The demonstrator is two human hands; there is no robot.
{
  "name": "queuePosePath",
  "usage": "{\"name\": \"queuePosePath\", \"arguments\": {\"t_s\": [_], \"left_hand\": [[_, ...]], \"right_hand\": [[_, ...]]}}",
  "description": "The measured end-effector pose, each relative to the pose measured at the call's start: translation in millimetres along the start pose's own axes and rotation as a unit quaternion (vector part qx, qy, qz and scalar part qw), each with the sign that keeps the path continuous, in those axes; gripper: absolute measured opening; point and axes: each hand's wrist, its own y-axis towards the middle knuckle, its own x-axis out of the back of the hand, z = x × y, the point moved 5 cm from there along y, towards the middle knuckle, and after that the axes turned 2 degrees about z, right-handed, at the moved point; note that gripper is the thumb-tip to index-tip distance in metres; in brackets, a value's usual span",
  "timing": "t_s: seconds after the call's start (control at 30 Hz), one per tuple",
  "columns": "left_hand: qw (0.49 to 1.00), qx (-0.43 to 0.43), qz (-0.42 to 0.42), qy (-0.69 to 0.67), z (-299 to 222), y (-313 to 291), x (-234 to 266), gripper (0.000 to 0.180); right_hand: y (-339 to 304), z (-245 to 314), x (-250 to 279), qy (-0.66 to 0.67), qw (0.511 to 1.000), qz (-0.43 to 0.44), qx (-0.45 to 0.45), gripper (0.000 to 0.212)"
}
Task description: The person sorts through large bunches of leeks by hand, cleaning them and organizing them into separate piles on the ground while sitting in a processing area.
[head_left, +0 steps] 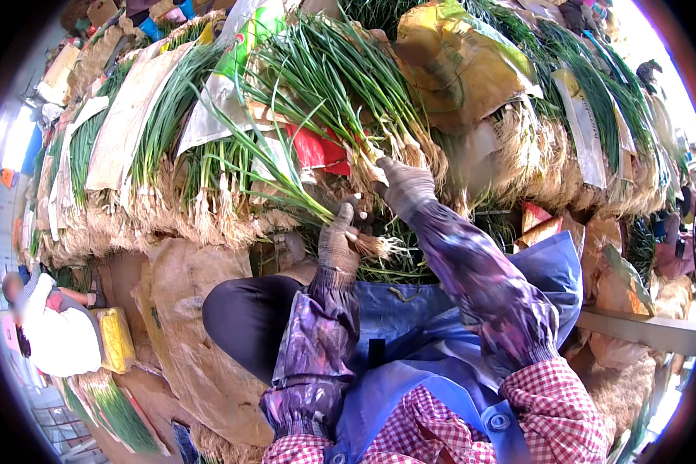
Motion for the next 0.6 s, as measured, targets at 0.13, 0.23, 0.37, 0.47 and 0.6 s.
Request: {"name": "queuePosePath", "arguments": {"t_s": [0.13, 0.23, 0.37, 0.47, 0.6], "left_hand": [[0.998, 0.011, 0.018, 0.056, -7, -27, -21, 0.029], [0.996, -0.054, 0.014, 0.067, -24, -35, -39, 0.031], [0.998, -0.037, -0.007, 0.042, -17, -26, -31, 0.024], [0.998, -0.053, 0.015, 0.014, -10, -37, -28, 0.023], [0.995, -0.005, -0.027, 0.091, 8, -53, -5, 0.022]], "right_hand": [[12, -11, 11, 0.064, 0.998, -0.011, 0.005, 0.019], [-20, 15, 83, 0.081, 0.975, -0.193, 0.075, 0.012], [-64, 50, 55, 0.078, 0.973, 0.069, 0.208, 0.018], [-53, 9, 54, 0.373, 0.927, 0.012, 0.031, 0.036], [-41, 33, 9, 0.504, 0.843, 0.163, 0.091, 0.049]]}}
